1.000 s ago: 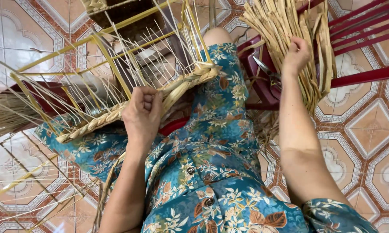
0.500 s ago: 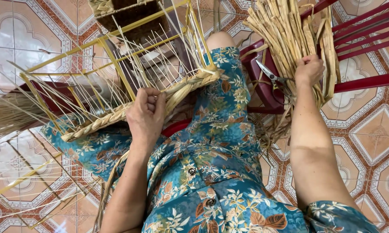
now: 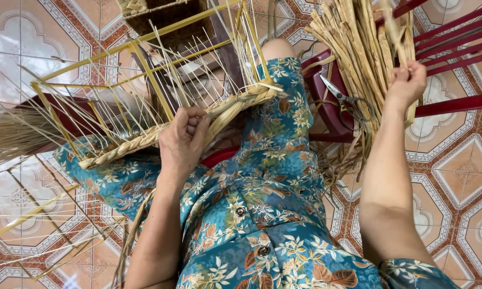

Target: The person weaves a basket by hand, threading and folding dried plant stalks through a frame to create a dense pattern. They incorporate additional stalks to build the structure, occasionally using a thin wooden stick to guide the material.

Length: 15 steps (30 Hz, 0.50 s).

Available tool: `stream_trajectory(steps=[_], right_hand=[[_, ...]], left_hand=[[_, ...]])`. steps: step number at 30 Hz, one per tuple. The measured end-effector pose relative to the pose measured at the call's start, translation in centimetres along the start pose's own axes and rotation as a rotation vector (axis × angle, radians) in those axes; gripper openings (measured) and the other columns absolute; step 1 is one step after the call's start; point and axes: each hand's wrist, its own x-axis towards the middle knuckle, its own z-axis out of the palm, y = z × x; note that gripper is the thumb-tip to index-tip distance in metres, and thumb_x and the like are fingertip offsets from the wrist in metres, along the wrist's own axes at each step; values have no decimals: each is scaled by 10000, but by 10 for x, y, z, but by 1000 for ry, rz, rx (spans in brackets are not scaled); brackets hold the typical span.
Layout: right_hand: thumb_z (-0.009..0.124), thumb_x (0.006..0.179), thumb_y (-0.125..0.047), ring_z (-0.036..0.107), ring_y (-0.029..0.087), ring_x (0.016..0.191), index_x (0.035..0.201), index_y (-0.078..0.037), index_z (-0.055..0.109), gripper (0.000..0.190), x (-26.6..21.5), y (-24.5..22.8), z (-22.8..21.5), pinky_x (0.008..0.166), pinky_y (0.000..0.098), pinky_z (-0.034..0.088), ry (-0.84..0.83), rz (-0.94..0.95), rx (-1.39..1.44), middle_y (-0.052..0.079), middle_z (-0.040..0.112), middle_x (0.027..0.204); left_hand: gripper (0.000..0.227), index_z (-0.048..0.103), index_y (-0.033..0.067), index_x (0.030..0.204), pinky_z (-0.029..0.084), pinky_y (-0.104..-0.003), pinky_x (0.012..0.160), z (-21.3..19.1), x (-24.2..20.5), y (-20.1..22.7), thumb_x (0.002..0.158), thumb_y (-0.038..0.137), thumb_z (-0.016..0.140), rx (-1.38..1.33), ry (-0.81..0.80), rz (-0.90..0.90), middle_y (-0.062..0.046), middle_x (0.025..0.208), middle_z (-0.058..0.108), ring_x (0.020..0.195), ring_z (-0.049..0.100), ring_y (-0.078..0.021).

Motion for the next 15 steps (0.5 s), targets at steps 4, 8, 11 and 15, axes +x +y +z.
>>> stream_trajectory(steps=[4,8,11,15], right_hand=[[631,952,-11,632,162,1132,1166,-166,685,270,7,-2,20,873,260,543,127,-169,-428,89,616,1307],[704,988,-96,576,272,1188,1138,-219,715,195,-6,0,55,963,329,516,-87,-199,-695,55,583,1248],[807,836,-145,452,447,1271,994,-157,731,175,5,23,70,981,664,366,-55,-244,-955,149,546,1305],[785,880,-166,556,330,1219,960,-147,736,96,0,15,70,997,553,425,1,-235,-963,103,643,1165]], left_hand=[[123,668,9,1060,529,-210,567,3,1,-2,976,61,741,-17,35,36,-40,788,714,663,640,-53],[123,673,7,1053,521,-206,565,3,1,4,970,60,748,5,53,27,-30,778,714,647,644,-46],[121,676,8,1051,516,-207,559,2,2,5,968,59,747,14,48,17,-30,759,704,645,631,-44],[106,678,16,1046,521,-199,558,4,2,1,977,61,744,-34,50,-4,-33,744,690,650,627,-39]])
